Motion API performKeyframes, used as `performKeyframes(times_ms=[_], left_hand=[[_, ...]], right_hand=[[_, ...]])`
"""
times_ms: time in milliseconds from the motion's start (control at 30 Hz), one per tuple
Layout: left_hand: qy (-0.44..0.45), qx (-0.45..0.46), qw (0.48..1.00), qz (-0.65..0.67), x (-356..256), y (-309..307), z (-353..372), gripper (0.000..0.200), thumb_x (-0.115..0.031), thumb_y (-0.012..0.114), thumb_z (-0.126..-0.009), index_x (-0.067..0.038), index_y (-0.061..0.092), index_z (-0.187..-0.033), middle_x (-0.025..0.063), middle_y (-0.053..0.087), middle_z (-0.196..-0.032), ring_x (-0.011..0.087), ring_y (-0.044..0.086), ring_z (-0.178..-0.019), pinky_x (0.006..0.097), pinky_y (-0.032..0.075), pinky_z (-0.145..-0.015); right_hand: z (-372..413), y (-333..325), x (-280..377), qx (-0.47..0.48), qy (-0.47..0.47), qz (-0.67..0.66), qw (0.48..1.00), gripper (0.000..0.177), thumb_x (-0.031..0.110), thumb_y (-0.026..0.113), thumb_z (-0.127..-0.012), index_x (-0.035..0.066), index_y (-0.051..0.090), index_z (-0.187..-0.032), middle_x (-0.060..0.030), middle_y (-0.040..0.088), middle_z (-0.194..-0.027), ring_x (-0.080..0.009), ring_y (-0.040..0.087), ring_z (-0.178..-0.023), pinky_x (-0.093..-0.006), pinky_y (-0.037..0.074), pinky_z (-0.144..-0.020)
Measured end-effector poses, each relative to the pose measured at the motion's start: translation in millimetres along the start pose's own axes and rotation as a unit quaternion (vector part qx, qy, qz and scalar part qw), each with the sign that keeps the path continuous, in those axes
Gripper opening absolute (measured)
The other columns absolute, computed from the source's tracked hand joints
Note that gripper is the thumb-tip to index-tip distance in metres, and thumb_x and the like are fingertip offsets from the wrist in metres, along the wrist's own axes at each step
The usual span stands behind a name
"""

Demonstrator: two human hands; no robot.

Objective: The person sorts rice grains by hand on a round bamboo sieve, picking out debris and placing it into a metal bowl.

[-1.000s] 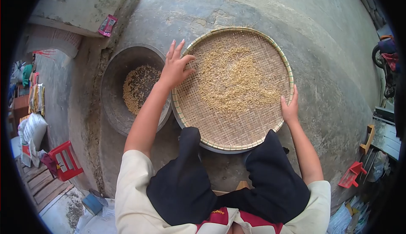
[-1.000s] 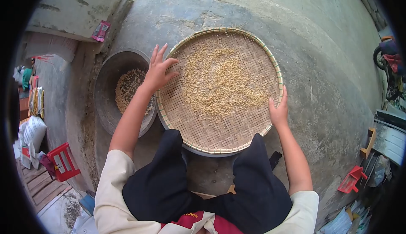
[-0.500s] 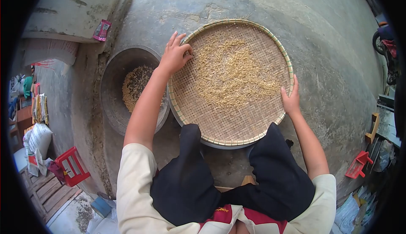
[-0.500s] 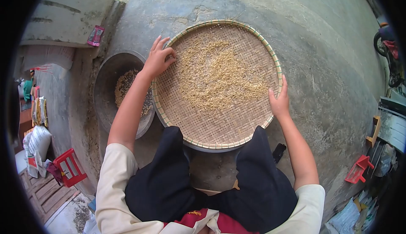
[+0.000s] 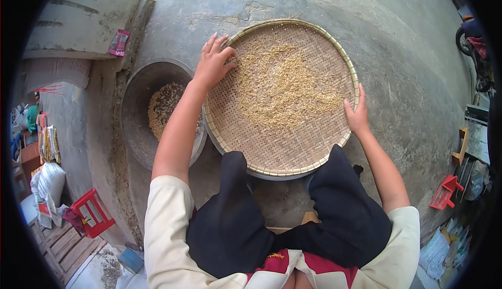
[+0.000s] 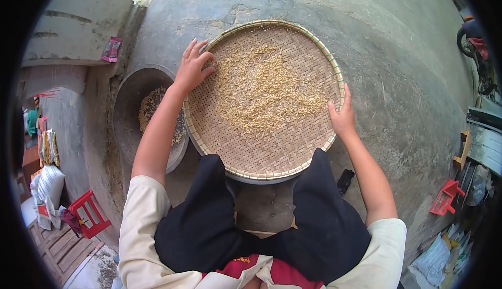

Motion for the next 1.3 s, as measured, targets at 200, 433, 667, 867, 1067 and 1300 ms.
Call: performKeyframes(times_ms=[200,433,667,867,1067,1300], left_hand=[[-0.011,0.018,1.000,0.007,-0.5,1.2,-0.6,0.018,-0.023,0.071,-0.075,-0.017,0.059,-0.088,0.0069,0.034,-0.141,0.0339,0.019,-0.136,0.0475,0.024,-0.108],[-0.035,0.036,0.999,0.021,1.6,1.4,-2.8,0.016,-0.023,0.071,-0.075,-0.015,0.061,-0.084,0.0077,0.036,-0.140,0.0347,0.019,-0.135,0.0474,0.024,-0.107],[-0.061,-0.068,0.996,-0.015,3.0,0.2,-0.4,0.014,-0.022,0.070,-0.076,-0.013,0.060,-0.082,0.0073,0.037,-0.138,0.0338,0.020,-0.135,0.0552,0.019,-0.106],[-0.077,-0.115,0.990,-0.030,-6.4,6.9,-9.2,0.014,-0.023,0.069,-0.076,-0.014,0.060,-0.082,0.0065,0.039,-0.135,0.0318,0.023,-0.134,0.0571,0.020,-0.105],[-0.134,-0.119,0.982,-0.062,-8.5,15.0,-9.6,0.014,-0.025,0.068,-0.077,-0.015,0.060,-0.084,0.0048,0.041,-0.132,0.0294,0.026,-0.132,0.0568,0.022,-0.104],[-0.119,-0.133,0.982,-0.055,-9.9,13.6,-7.5,0.014,-0.025,0.067,-0.078,-0.016,0.060,-0.087,0.0048,0.042,-0.131,0.0292,0.027,-0.131,0.0542,0.024,-0.104]], right_hand=[[-1.4,-0.4,-2.6,-0.005,-0.011,0.002,1.000,0.071,0.018,0.056,-0.085,0.015,0.014,-0.143,-0.0248,0.046,-0.129,-0.0355,0.050,-0.116,-0.0406,0.039,-0.097],[-1.0,0.7,-5.6,-0.002,-0.008,0.007,1.000,0.069,0.016,0.053,-0.087,0.015,0.014,-0.143,-0.0255,0.043,-0.131,-0.0370,0.048,-0.118,-0.0402,0.038,-0.098],[-0.6,-0.5,-2.5,-0.005,-0.017,0.007,1.000,0.067,0.016,0.052,-0.087,0.013,0.014,-0.143,-0.0257,0.042,-0.131,-0.0370,0.047,-0.118,-0.0400,0.037,-0.098],[-1.0,-0.7,-3.8,-0.003,-0.010,0.007,1.000,0.069,0.016,0.053,-0.086,0.013,0.014,-0.143,-0.0256,0.041,-0.133,-0.0368,0.046,-0.119,-0.0401,0.037,-0.099],[-1.8,-0.3,-6.9,-0.012,-0.037,0.031,0.999,0.070,0.016,0.054,-0.086,0.013,0.014,-0.143,-0.0257,0.040,-0.133,-0.0371,0.046,-0.119,-0.0400,0.037,-0.099],[-0.8,-1.0,-3.8,0.002,-0.008,0.023,1.000,0.070,0.016,0.054,-0.086,0.013,0.013,-0.143,-0.0256,0.040,-0.133,-0.0370,0.046,-0.119,-0.0399,0.037,-0.099]])
Point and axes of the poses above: each hand's wrist, its own z-axis away from the middle knuckle, its own y-axis out of the palm, x = y × z, the point moved 5 cm from there along -z, towards the middle knuckle
